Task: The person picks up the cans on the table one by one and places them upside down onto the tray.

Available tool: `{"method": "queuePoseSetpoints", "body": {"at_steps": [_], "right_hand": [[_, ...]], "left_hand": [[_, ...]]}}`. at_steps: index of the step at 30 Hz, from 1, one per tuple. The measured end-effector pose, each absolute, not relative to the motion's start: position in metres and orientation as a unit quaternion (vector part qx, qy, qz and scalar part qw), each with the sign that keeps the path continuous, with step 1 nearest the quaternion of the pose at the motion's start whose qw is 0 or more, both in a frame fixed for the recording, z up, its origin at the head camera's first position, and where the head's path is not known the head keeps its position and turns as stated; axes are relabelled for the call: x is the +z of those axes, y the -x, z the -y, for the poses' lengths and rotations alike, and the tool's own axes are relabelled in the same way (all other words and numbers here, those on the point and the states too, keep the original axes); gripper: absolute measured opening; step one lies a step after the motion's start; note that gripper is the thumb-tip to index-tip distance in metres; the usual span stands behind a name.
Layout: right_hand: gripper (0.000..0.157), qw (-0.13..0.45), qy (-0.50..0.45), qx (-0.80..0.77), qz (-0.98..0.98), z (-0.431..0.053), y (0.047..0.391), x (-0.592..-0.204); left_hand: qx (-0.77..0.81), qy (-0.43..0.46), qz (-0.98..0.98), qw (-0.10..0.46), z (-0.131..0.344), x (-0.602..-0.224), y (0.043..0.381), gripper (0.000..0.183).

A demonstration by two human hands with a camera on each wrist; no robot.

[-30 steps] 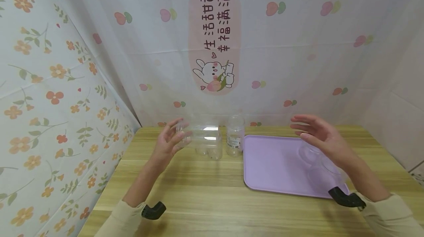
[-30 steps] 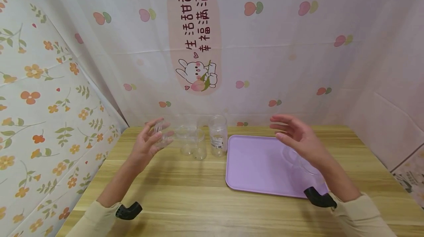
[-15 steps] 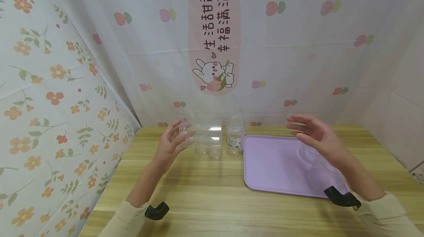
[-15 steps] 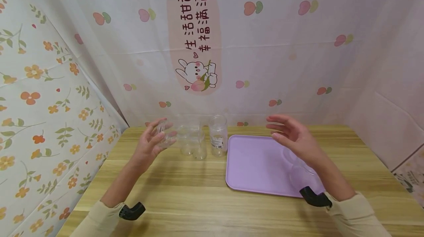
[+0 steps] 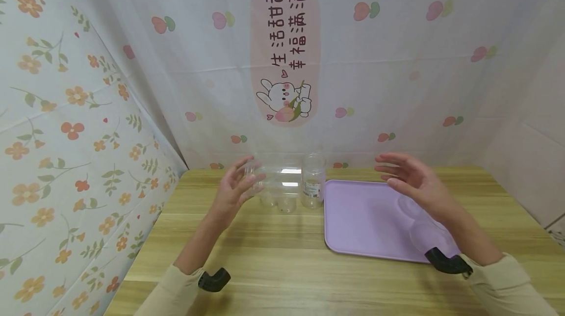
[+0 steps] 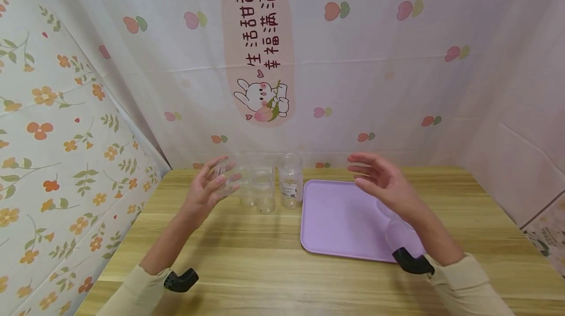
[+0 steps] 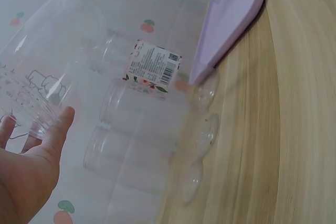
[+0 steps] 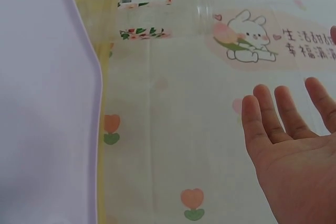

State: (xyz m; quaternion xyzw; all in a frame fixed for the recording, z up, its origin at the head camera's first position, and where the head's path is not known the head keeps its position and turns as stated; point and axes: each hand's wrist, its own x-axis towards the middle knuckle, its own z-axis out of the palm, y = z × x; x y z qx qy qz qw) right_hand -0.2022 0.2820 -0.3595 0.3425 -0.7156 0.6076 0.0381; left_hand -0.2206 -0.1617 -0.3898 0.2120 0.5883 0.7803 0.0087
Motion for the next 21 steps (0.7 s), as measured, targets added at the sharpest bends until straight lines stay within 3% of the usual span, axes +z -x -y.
{"method": "queuePoseSetpoints", "body": {"at_steps": [21], "right_hand": [[0.053,0.02,-0.358,0.618,0.7,-0.269,0.205,-0.363]], "left_hand": [[0.786,-0.231,-0.573,0.015,0.147,-0.389,0.223,0.062]]}}
